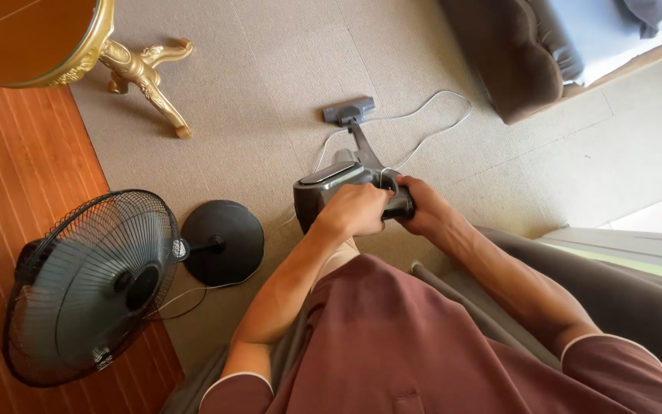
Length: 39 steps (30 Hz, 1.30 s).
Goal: The person uses a corded stick vacuum to clean the carpeted floor of a bedroom. They move the vacuum back and forth around a bed with unmade bedding, a standing fan, and a small table.
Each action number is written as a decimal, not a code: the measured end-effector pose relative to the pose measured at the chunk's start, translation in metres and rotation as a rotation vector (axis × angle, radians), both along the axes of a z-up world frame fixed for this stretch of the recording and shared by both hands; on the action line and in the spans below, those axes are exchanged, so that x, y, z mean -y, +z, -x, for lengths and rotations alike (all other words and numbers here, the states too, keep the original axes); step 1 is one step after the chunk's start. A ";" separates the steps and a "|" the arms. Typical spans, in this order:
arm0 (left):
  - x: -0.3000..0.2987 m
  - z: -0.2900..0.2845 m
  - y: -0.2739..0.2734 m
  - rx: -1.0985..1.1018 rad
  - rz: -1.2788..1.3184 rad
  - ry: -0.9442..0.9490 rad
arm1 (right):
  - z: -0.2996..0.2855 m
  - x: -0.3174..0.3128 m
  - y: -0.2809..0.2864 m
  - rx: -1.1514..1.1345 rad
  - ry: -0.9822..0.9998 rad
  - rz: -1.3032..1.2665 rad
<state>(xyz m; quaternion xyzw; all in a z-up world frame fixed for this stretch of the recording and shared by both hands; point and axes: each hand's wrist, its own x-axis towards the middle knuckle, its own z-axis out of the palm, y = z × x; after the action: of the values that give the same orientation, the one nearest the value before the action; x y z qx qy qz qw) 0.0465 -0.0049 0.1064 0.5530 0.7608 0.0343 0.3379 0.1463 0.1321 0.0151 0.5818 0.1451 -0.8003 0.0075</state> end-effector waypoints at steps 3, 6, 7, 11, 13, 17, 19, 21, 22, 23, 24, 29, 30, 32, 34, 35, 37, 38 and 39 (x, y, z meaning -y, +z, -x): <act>0.007 -0.006 0.021 0.060 0.049 0.045 | -0.002 0.009 0.002 -0.027 -0.002 -0.001; 0.008 0.006 0.029 0.061 0.090 0.085 | 0.014 0.004 -0.005 -0.051 0.045 -0.008; 0.005 0.014 0.031 0.065 0.094 0.083 | 0.023 -0.001 -0.017 -0.047 0.043 -0.003; -0.005 0.057 0.031 0.073 0.093 0.114 | 0.068 -0.012 -0.024 -0.115 0.057 -0.036; -0.014 0.081 0.022 0.076 0.080 0.113 | 0.092 -0.019 -0.022 -0.129 0.031 -0.041; -0.039 0.122 -0.014 0.042 0.045 0.089 | 0.133 -0.046 -0.046 -0.072 -0.021 -0.078; -0.053 0.146 -0.046 0.023 0.047 0.092 | 0.158 -0.062 -0.065 -0.059 -0.016 -0.086; -0.065 0.169 -0.094 0.003 0.020 0.105 | 0.181 -0.077 -0.094 -0.043 -0.029 -0.122; -0.071 0.182 -0.109 0.004 0.019 0.099 | 0.195 -0.083 -0.114 -0.042 -0.035 -0.123; -0.078 0.194 -0.126 -0.009 0.011 0.102 | 0.208 -0.090 -0.134 -0.057 -0.045 -0.141; -0.083 0.205 -0.141 -0.022 0.004 0.110 | 0.220 -0.096 -0.154 -0.072 -0.050 -0.158; -0.102 0.228 -0.181 -0.088 -0.058 0.054 | 0.257 -0.130 -0.173 -0.160 0.190 0.014; -0.102 0.226 -0.179 -0.079 -0.060 0.046 | 0.256 -0.129 -0.171 -0.201 0.220 0.012; -0.099 0.227 -0.194 -0.084 -0.060 0.050 | 0.254 -0.123 -0.182 -0.227 0.186 -0.005; -0.093 0.221 -0.202 -0.099 -0.062 0.071 | 0.248 -0.114 -0.184 -0.263 0.170 -0.023; -0.090 0.216 -0.203 -0.103 -0.072 0.073 | 0.244 -0.110 -0.181 -0.269 0.154 -0.035; -0.083 0.194 -0.213 -0.101 -0.088 0.065 | 0.225 -0.105 -0.186 -0.267 0.129 -0.053; -0.078 0.181 -0.219 -0.129 -0.095 0.117 | 0.217 -0.105 -0.193 -0.236 0.131 -0.067; -0.073 0.168 -0.226 -0.157 -0.101 0.169 | 0.209 -0.104 -0.199 -0.205 0.132 -0.081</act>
<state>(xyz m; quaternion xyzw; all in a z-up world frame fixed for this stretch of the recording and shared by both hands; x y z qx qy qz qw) -0.1217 0.0683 -0.1196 0.5044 0.8260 0.0576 0.2449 -0.0625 0.2365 -0.1839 0.4860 0.2153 -0.8467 0.0215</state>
